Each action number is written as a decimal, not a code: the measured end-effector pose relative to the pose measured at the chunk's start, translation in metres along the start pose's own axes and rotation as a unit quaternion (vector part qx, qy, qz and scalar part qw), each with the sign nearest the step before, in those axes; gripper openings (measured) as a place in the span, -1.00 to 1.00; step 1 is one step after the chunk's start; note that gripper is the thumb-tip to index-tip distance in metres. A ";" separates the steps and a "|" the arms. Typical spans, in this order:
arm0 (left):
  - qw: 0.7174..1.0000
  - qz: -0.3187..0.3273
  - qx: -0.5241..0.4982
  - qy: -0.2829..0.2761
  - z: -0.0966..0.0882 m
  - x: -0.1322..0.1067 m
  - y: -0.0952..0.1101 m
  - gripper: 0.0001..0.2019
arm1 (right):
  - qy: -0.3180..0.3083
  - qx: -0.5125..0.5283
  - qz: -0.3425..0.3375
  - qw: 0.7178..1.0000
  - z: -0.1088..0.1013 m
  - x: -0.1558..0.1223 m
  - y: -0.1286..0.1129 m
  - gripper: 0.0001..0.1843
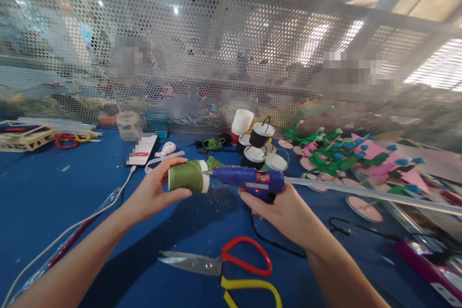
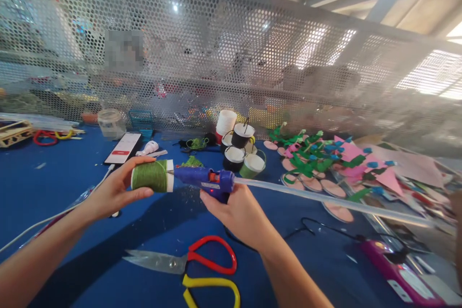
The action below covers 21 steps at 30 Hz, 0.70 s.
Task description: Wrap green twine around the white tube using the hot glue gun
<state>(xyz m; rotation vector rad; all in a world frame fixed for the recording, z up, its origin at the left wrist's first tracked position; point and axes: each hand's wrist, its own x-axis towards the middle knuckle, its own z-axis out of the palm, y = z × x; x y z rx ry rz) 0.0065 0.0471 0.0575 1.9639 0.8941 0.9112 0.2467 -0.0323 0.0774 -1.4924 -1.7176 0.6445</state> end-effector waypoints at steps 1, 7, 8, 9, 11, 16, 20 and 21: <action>1.000 0.005 0.007 0.004 0.000 0.000 0.000 -0.52 | 0.003 -0.019 -0.004 1.000 0.000 0.000 0.000 -0.80; 0.999 0.016 0.036 0.021 0.000 0.001 -0.002 -0.51 | 0.029 -0.045 -0.031 0.998 0.002 0.001 -0.003 -0.85; 0.999 0.015 0.040 0.023 0.000 0.001 -0.003 -0.50 | 0.028 -0.041 -0.033 0.998 0.002 0.001 -0.006 -0.87; 0.999 0.015 0.044 0.025 0.000 0.001 -0.003 -0.50 | 0.029 -0.037 -0.034 0.998 0.002 0.001 -0.008 -0.89; 0.998 0.017 0.053 0.028 0.000 0.001 -0.003 -0.49 | 0.034 -0.036 -0.033 0.998 0.001 0.001 -0.013 -0.92; 0.997 0.041 0.066 0.018 0.000 0.000 -0.004 -0.50 | 0.038 -0.045 -0.021 0.998 -0.001 0.001 -0.021 -0.92; 0.996 0.061 0.071 0.009 -0.001 0.001 -0.007 -0.52 | 0.049 -0.055 -0.024 0.997 -0.001 0.001 -0.019 -0.91; 0.995 0.062 0.072 0.011 -0.001 0.001 -0.008 -0.52 | 0.052 -0.058 -0.027 0.997 0.000 0.001 -0.018 -0.91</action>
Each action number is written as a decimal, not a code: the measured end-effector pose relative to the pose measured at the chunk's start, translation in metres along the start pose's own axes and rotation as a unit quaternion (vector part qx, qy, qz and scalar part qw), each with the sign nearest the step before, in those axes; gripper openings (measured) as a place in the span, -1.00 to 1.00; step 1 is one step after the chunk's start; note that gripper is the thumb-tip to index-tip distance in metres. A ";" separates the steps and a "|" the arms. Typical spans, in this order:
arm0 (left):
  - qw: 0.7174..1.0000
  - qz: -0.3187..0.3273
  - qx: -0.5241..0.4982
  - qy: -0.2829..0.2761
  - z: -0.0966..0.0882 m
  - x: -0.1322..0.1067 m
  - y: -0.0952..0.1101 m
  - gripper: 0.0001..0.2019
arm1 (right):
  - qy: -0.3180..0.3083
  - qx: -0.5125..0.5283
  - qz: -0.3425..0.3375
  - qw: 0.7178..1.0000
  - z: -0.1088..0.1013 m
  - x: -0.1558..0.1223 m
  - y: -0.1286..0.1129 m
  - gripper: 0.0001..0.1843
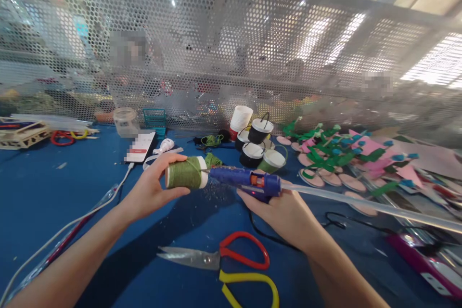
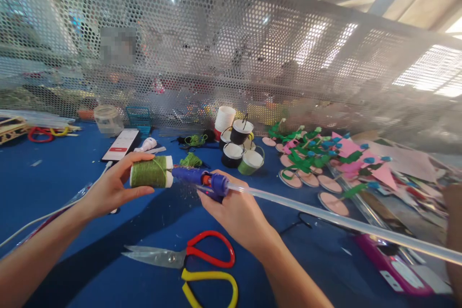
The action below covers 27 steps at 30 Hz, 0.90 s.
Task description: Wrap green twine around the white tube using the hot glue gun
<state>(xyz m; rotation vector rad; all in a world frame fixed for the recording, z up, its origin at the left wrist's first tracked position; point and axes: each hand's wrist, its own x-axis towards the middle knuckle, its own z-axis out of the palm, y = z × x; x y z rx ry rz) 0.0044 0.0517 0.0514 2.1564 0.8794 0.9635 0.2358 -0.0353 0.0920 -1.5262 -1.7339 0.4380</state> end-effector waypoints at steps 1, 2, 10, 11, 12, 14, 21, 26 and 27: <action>1.000 0.000 0.001 0.004 0.000 0.000 -0.001 -0.51 | 0.001 -0.003 -0.003 1.000 0.000 -0.001 0.000 -0.90; 1.000 -0.002 0.001 0.009 0.000 0.000 -0.001 -0.51 | 0.000 -0.005 -0.006 1.000 0.001 -0.001 0.001 -0.91; 1.000 0.002 -0.005 0.003 0.000 0.000 0.000 -0.52 | -0.001 -0.022 -0.015 1.000 -0.002 -0.002 -0.002 -0.89; 1.000 0.008 -0.004 0.002 0.000 0.001 0.000 -0.52 | -0.001 -0.022 -0.014 1.000 -0.002 -0.002 -0.002 -0.90; 1.000 0.011 -0.001 0.001 0.000 0.001 0.001 -0.53 | -0.001 -0.021 -0.014 1.000 -0.002 -0.002 -0.002 -0.90; 1.000 0.013 0.007 0.004 0.000 0.001 0.000 -0.53 | -0.004 -0.022 -0.016 1.000 -0.002 -0.002 -0.003 -0.90; 0.999 0.041 0.022 0.003 -0.002 0.000 0.001 -0.55 | -0.006 -0.030 -0.010 0.999 -0.002 -0.003 -0.002 -0.89; 0.995 0.089 0.042 -0.017 -0.003 0.000 0.003 -0.59 | -0.013 -0.032 -0.011 0.999 -0.006 0.000 -0.004 -0.89; 0.994 0.096 0.046 -0.019 -0.003 0.000 0.003 -0.59 | -0.015 -0.032 -0.011 0.999 -0.006 0.000 -0.004 -0.89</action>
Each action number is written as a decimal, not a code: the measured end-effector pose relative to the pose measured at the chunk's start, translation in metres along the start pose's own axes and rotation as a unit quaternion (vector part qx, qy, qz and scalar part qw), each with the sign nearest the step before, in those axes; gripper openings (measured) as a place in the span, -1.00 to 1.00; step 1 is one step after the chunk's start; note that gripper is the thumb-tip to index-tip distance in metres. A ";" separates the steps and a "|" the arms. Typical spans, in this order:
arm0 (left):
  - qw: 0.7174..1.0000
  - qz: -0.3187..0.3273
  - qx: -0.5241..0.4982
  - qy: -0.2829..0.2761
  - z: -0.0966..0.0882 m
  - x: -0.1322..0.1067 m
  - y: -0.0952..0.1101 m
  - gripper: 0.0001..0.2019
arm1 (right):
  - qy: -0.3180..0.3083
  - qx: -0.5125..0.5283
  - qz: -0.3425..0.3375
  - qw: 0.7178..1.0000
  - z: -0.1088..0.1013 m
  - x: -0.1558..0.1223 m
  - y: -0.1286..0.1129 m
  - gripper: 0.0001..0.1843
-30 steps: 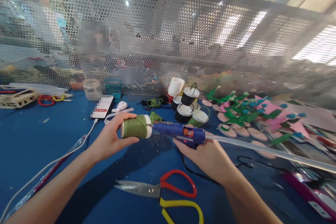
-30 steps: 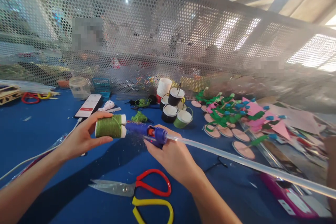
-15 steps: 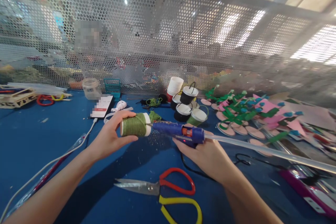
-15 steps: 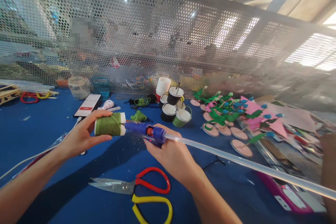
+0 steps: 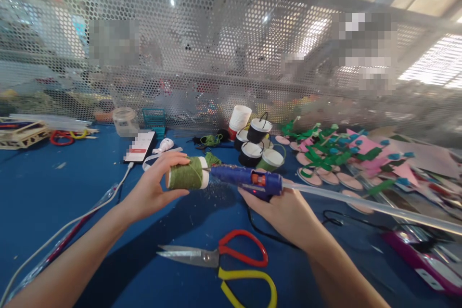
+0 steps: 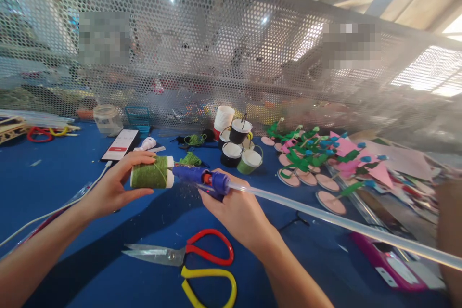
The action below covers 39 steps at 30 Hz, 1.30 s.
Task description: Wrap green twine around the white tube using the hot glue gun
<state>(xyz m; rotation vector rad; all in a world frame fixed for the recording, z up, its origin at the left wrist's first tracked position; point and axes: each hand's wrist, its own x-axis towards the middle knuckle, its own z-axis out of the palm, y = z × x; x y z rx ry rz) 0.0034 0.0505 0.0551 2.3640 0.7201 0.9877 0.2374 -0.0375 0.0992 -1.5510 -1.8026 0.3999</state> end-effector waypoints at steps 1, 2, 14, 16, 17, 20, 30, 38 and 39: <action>1.000 0.005 0.005 -0.002 0.000 0.000 0.000 -0.60 | 0.000 0.001 0.001 1.000 -0.001 0.000 0.000 -0.89; 1.000 0.009 0.010 -0.004 0.000 0.000 0.000 -0.60 | 0.001 0.003 0.003 1.000 -0.001 0.001 -0.001 -0.89; 0.997 0.057 0.042 -0.023 0.000 0.000 0.001 -0.61 | 0.012 -0.004 0.015 1.000 -0.001 0.003 0.002 -0.89; 0.997 0.056 0.044 -0.023 0.000 0.000 0.001 -0.62 | 0.011 -0.009 0.009 1.000 -0.001 0.003 0.002 -0.89; 0.997 0.054 0.046 -0.023 0.000 0.000 0.000 -0.62 | 0.011 -0.013 0.007 1.000 -0.001 0.002 0.002 -0.89; 0.997 0.049 0.052 -0.021 0.000 0.000 0.000 -0.62 | 0.008 -0.024 0.001 1.000 -0.001 0.000 0.002 -0.90; 0.993 0.099 0.053 -0.029 0.001 -0.001 -0.001 -0.62 | 0.058 -0.050 -0.059 0.995 0.005 0.000 0.014 -0.86; 0.995 0.082 0.043 -0.023 0.000 -0.002 -0.002 -0.60 | 0.055 -0.061 -0.071 0.994 0.003 -0.003 0.010 -0.84; 0.995 0.087 0.040 -0.025 0.000 -0.002 -0.001 -0.60 | 0.056 -0.063 -0.067 0.994 0.004 -0.002 0.011 -0.84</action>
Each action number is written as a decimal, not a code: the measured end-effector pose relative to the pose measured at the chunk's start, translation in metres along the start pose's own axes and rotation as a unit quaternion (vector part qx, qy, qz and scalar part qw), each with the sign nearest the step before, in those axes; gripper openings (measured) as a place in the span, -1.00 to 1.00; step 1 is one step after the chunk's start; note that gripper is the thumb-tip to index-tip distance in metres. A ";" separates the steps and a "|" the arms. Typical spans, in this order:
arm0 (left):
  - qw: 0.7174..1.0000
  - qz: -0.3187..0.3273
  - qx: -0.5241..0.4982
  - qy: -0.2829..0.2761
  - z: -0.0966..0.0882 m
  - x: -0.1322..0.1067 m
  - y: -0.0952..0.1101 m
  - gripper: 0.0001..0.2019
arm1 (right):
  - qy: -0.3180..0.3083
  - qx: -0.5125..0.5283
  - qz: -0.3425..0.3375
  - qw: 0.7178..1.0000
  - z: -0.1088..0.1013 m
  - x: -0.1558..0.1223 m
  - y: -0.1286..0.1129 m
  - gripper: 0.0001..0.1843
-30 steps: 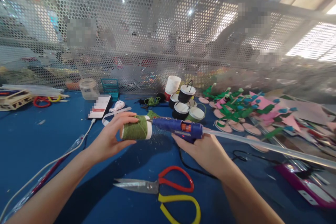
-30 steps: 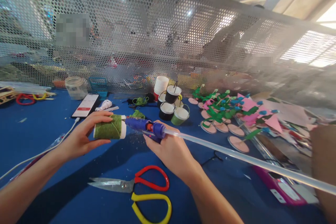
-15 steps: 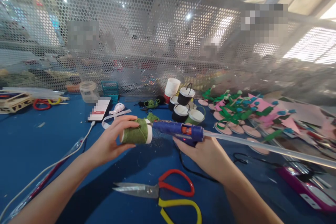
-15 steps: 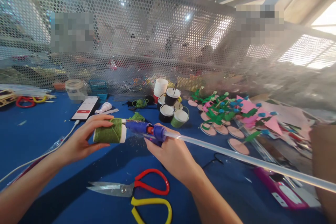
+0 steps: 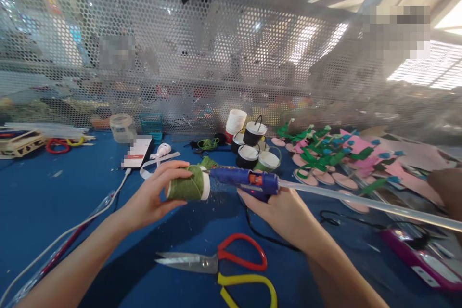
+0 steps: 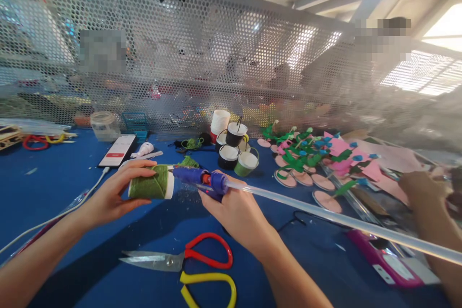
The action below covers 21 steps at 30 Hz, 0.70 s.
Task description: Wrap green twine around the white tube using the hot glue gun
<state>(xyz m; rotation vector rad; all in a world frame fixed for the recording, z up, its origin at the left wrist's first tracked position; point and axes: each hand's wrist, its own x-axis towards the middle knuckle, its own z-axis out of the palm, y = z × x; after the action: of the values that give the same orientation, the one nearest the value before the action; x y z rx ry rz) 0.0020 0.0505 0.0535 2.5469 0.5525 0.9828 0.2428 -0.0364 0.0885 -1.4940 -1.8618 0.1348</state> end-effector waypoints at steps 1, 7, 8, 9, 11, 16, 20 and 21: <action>1.000 0.005 -0.004 -0.004 0.000 0.000 0.001 -0.60 | 0.002 -0.003 0.003 1.000 0.001 0.000 0.001 -0.84; 1.000 -0.001 -0.024 -0.002 0.000 0.000 0.000 -0.59 | 0.010 0.007 0.006 1.000 0.001 0.001 0.001 -0.87; 0.999 -0.007 -0.033 0.000 0.000 0.000 0.000 -0.59 | 0.007 0.012 0.002 1.000 0.000 0.001 0.000 -0.87; 0.999 -0.014 -0.042 0.001 0.000 0.000 -0.001 -0.59 | 0.003 0.015 -0.002 1.000 -0.002 0.001 -0.002 -0.87; 0.998 -0.025 -0.056 0.005 0.001 0.000 -0.001 -0.58 | 0.000 0.015 -0.012 1.000 -0.004 0.001 -0.005 -0.87; 0.997 -0.043 -0.069 0.017 0.002 0.000 -0.001 -0.58 | 0.000 0.009 -0.016 1.000 -0.005 0.000 -0.008 -0.86; 0.995 -0.061 -0.072 0.022 0.002 0.000 -0.001 -0.56 | 0.005 0.014 -0.009 1.000 -0.004 -0.002 -0.007 -0.86; 0.995 -0.064 -0.072 0.022 0.001 0.000 -0.001 -0.56 | 0.004 0.017 -0.008 1.000 -0.004 -0.003 -0.007 -0.86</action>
<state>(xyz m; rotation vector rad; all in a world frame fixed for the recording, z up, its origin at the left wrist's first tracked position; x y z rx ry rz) 0.0030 0.0513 0.0523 2.3376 0.6244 0.9973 0.2392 -0.0424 0.0936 -1.4548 -1.8553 0.1520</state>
